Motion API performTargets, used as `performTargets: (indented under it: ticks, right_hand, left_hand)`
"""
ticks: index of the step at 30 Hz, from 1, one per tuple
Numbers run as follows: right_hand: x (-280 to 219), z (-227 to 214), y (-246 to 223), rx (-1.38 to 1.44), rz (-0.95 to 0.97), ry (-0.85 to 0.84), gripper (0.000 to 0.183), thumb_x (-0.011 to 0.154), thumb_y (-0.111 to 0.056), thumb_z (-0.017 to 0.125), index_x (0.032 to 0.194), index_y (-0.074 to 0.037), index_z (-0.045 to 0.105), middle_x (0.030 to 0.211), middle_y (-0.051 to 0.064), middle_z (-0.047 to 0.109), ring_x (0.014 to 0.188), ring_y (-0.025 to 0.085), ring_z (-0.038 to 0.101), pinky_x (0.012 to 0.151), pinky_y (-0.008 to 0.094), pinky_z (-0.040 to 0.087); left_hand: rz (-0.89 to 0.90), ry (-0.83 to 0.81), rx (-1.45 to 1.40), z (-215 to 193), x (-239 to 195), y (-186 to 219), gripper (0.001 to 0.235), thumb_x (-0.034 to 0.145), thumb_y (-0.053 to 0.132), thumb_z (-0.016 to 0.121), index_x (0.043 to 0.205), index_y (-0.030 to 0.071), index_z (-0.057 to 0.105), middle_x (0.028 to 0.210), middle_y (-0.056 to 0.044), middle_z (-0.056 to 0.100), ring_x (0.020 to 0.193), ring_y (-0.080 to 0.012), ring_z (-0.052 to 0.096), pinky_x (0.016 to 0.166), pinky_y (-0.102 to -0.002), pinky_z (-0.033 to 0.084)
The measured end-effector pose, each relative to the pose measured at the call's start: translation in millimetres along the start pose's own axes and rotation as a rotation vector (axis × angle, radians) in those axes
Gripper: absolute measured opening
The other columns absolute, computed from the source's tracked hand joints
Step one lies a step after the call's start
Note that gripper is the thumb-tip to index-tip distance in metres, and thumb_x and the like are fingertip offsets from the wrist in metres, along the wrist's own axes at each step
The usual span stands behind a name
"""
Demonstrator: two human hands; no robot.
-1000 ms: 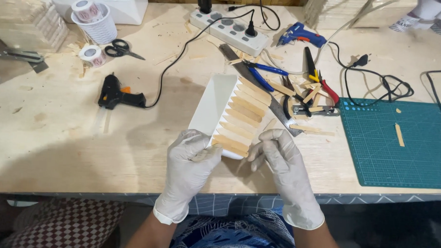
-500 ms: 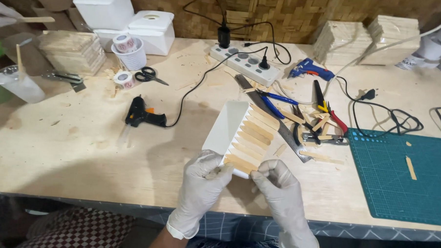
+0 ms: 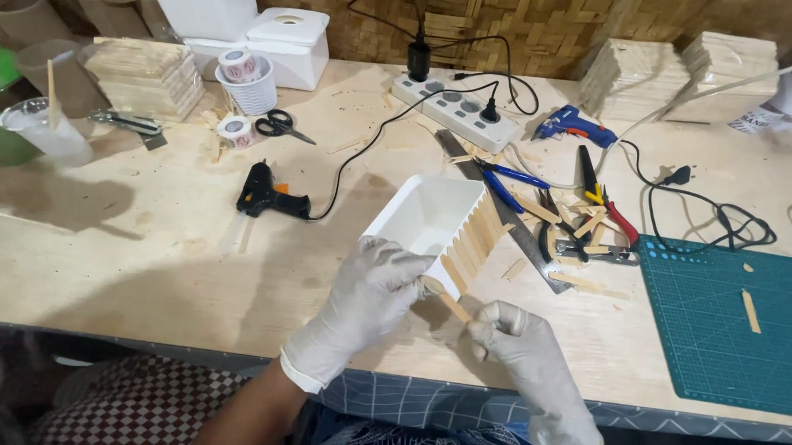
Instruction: Gluing popsicle sticks to the exterior of a plastic container to create a decorative box.
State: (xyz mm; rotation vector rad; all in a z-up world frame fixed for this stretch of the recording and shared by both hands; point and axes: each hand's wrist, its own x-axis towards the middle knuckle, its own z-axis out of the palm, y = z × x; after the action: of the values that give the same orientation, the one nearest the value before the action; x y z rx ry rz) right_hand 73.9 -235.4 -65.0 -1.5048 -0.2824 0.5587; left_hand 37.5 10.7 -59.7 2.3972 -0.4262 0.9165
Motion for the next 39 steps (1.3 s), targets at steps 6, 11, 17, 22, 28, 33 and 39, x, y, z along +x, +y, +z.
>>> performTargets:
  ticks: [6,11,17,22,28,33,39]
  right_hand:
    - [-18.3,-20.2,-8.6,-0.009,0.093,0.19,0.02,0.09,-0.011,0.08,0.076,-0.002,0.069,0.061,0.011,0.062,0.055,0.018,0.05,0.058,0.028,0.039]
    - [-21.5,-21.5,-17.1,-0.121,-0.048,0.306,0.021,0.093,-0.011,0.076,0.075,-0.005,0.067,0.061,0.008,0.062,0.056,0.019,0.056,0.067,0.032,0.045]
    - [-19.3,-4.9,4.4,-0.03,-0.16,0.359,0.017,0.094,-0.019,0.074,0.084,-0.009,0.065,0.064,0.004,0.056,0.061,0.015,0.048,0.064,0.027,0.036]
    - [-22.2,30.6,-1.1,-0.037,-0.208,0.179,0.024,0.094,-0.025,0.072,0.076,-0.011,0.065,0.058,0.004,0.063,0.054,0.016,0.055,0.057,0.031,0.047]
    - [-18.0,57.5,-32.9,-0.341,-0.23,0.115,0.004,0.089,-0.013,0.077,0.09,-0.009,0.075,0.079,-0.002,0.069,0.078,0.01,0.064,0.084,0.025,0.05]
    - [-25.0,85.4,-81.9,-0.38,-0.586,0.171,0.092,0.09,-0.022,0.064,0.166,-0.016,0.012,0.099,0.009,0.07,0.076,0.016,0.067,0.118,0.047,0.035]
    - [-19.7,99.8,-69.5,-0.451,-0.446,0.194,0.097,0.088,-0.024,0.065,0.167,-0.016,0.009,0.096,0.007,0.069,0.079,0.015,0.061,0.098,0.032,0.045]
  left_hand:
    - [0.033,-0.068,0.47,-5.2,29.9,13.1,0.015,0.083,0.02,0.074,0.098,0.023,0.072,0.076,-0.005,0.066,0.069,-0.0289,0.062,0.073,-0.045,0.052]
    - [0.062,-0.29,0.703,31.7,38.8,-0.2,0.069,0.058,0.053,0.09,0.112,0.018,0.066,0.077,-0.001,0.067,0.075,-0.0246,0.066,0.076,-0.042,0.053]
    - [-0.112,-0.113,0.349,-27.1,32.7,52.9,0.05,0.096,0.05,0.059,0.132,0.016,0.065,0.102,-0.002,0.072,0.094,-0.0248,0.064,0.083,-0.042,0.047]
    - [-0.195,0.097,-0.055,-21.6,-8.1,75.6,0.039,0.096,0.048,0.063,0.111,0.013,0.071,0.111,-0.001,0.071,0.097,-0.0269,0.065,0.083,-0.043,0.049]
    - [-0.6,0.315,-0.53,-30.7,-23.9,69.6,0.008,0.08,0.012,0.084,0.088,0.013,0.083,0.086,-0.001,0.075,0.088,-0.0151,0.067,0.079,-0.029,0.055]
    - [-0.678,0.41,-0.562,-49.6,-33.6,53.7,0.012,0.095,0.013,0.067,0.084,0.008,0.066,0.08,0.001,0.062,0.073,-0.0117,0.056,0.07,-0.028,0.047]
    - [-0.805,0.354,-0.581,-60.7,-42.4,50.1,0.017,0.096,0.019,0.061,0.093,0.01,0.075,0.091,-0.001,0.08,0.082,-0.0123,0.071,0.073,-0.027,0.055]
